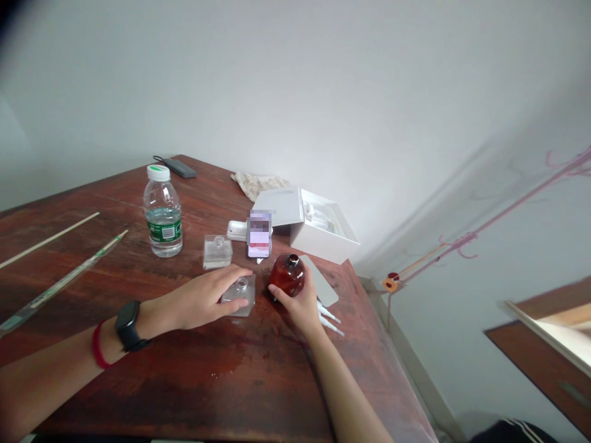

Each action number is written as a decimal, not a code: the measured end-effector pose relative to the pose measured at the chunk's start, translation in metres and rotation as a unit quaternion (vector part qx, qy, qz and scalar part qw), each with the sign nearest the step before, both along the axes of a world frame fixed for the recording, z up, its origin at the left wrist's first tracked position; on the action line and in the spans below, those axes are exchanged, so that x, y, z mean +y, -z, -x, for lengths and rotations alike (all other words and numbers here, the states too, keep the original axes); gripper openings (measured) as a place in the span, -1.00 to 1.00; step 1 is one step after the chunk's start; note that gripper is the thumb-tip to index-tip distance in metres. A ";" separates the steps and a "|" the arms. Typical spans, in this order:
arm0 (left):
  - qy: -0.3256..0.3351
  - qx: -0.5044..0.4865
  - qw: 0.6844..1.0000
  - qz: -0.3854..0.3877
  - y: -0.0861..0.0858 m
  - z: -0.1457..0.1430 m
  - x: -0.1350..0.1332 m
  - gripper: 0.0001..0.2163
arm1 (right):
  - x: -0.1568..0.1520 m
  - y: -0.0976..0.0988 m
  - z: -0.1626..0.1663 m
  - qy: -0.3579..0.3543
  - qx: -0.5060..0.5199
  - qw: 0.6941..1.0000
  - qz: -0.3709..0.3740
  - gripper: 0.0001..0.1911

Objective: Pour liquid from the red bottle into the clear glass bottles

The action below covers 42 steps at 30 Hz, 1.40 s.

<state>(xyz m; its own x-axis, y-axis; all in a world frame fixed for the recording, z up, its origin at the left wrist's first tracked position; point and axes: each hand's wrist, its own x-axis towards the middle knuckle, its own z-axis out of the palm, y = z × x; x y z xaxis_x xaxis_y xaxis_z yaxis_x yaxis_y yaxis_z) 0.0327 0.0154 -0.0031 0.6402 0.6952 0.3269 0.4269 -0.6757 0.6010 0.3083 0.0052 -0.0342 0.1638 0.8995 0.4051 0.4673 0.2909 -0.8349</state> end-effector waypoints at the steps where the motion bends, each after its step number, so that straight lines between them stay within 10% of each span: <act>1: 0.000 -0.001 1.000 0.000 0.000 0.000 0.000 -0.56 | -0.001 -0.001 0.001 -0.001 0.000 1.000 -0.001 -0.07; 42: -0.006 0.012 1.000 -0.008 0.001 -0.001 -0.002 -0.42 | -0.001 -0.001 0.001 -0.019 0.042 0.999 0.021 -0.06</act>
<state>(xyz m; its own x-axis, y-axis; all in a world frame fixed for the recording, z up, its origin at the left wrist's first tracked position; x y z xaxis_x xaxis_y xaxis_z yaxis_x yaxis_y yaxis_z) 0.0333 0.0137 -0.0036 0.6401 0.6969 0.3234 0.4486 -0.6808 0.5791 0.3070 0.0046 -0.0335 0.1604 0.9217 0.3532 0.3844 0.2712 -0.8824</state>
